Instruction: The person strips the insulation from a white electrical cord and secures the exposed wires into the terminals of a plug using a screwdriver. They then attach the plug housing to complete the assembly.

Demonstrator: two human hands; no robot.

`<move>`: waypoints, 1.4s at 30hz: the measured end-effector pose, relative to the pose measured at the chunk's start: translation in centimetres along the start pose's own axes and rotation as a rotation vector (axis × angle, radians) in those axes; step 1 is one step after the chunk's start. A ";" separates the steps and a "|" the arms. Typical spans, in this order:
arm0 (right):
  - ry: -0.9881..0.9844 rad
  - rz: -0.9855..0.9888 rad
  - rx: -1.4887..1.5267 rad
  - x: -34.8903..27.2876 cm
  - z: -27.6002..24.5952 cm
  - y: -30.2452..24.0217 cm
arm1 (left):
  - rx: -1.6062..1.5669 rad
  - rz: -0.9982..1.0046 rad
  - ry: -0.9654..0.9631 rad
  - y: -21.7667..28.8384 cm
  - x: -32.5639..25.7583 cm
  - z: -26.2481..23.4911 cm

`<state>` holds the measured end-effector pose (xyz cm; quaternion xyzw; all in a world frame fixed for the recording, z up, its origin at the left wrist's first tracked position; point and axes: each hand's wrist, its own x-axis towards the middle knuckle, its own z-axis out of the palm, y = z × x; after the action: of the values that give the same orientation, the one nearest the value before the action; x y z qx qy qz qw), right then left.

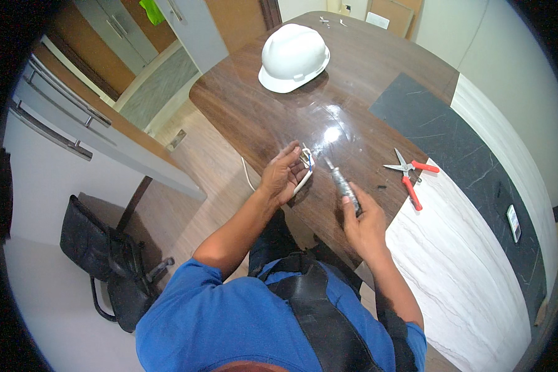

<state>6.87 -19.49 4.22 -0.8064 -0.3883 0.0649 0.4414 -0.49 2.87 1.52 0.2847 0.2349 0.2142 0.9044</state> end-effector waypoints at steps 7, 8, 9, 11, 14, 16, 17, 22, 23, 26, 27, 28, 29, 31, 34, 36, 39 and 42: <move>0.015 -0.004 -0.451 -1.4 -2.2 0.4 | -0.028 -0.067 -0.039 0.1 0.7 -0.6; 0.018 -0.019 -0.470 -1.6 -2.3 0.8 | -0.020 -0.079 -0.047 0.1 0.6 -0.5; 0.020 -0.035 -0.489 -1.7 -2.3 1.1 | -0.012 -0.092 -0.055 0.1 0.5 -0.4; 0.048 -0.055 -0.489 -1.8 -2.2 1.7 | -0.007 -0.118 -0.082 0.3 0.3 -0.2; 0.074 -0.066 -0.480 -1.8 -2.0 2.3 | 0.016 -0.138 -0.129 0.4 0.4 -0.2; 0.079 -0.066 -0.472 -1.8 -1.8 2.5 | 0.077 -0.121 -0.147 0.2 0.6 -0.5; 0.078 -0.067 -0.467 -1.8 -1.7 2.5 | 0.066 -0.122 -0.147 0.1 0.6 -0.6; 0.085 -0.069 -0.455 -1.7 -1.5 2.6 | 0.021 -0.127 -0.131 0.3 0.6 -0.5; 0.088 -0.069 -0.455 -1.6 -1.5 2.6 | 0.004 -0.130 -0.112 0.4 0.4 -0.2; 0.090 -0.054 -0.459 -1.6 -1.5 2.5 | -0.028 -0.133 -0.076 0.6 0.0 0.7; 0.090 -0.047 -0.461 -1.5 -1.5 2.5 | -0.026 -0.132 -0.076 0.6 0.0 0.7; 0.093 -0.052 -0.458 -1.5 -1.5 2.5 | -0.024 -0.131 -0.077 0.6 -0.1 0.7; 0.096 -0.057 -0.456 -1.5 -1.5 2.6 | -0.021 -0.134 -0.096 0.6 0.0 0.6; 0.096 -0.059 -0.451 -1.5 -1.4 2.6 | -0.014 -0.139 -0.136 0.3 0.3 -0.1; 0.092 -0.051 -0.447 -1.5 -1.4 2.5 | -0.015 -0.139 -0.196 -0.1 0.6 -1.3; 0.093 -0.048 -0.447 -1.5 -1.4 2.5 | 0.004 -0.120 -0.217 0.0 0.5 -1.4; 0.107 -0.072 -0.451 -1.5 -1.3 2.7 | 0.073 -0.077 -0.226 0.0 -0.1 -1.1; 0.106 -0.076 -0.457 -1.5 -1.3 2.6 | 0.141 -0.015 -0.223 -0.1 -1.0 -0.6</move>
<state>7.93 -22.18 2.67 -0.8724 -0.3992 -0.0838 0.2692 -1.62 2.52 1.31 0.3678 0.1494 0.1572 0.9042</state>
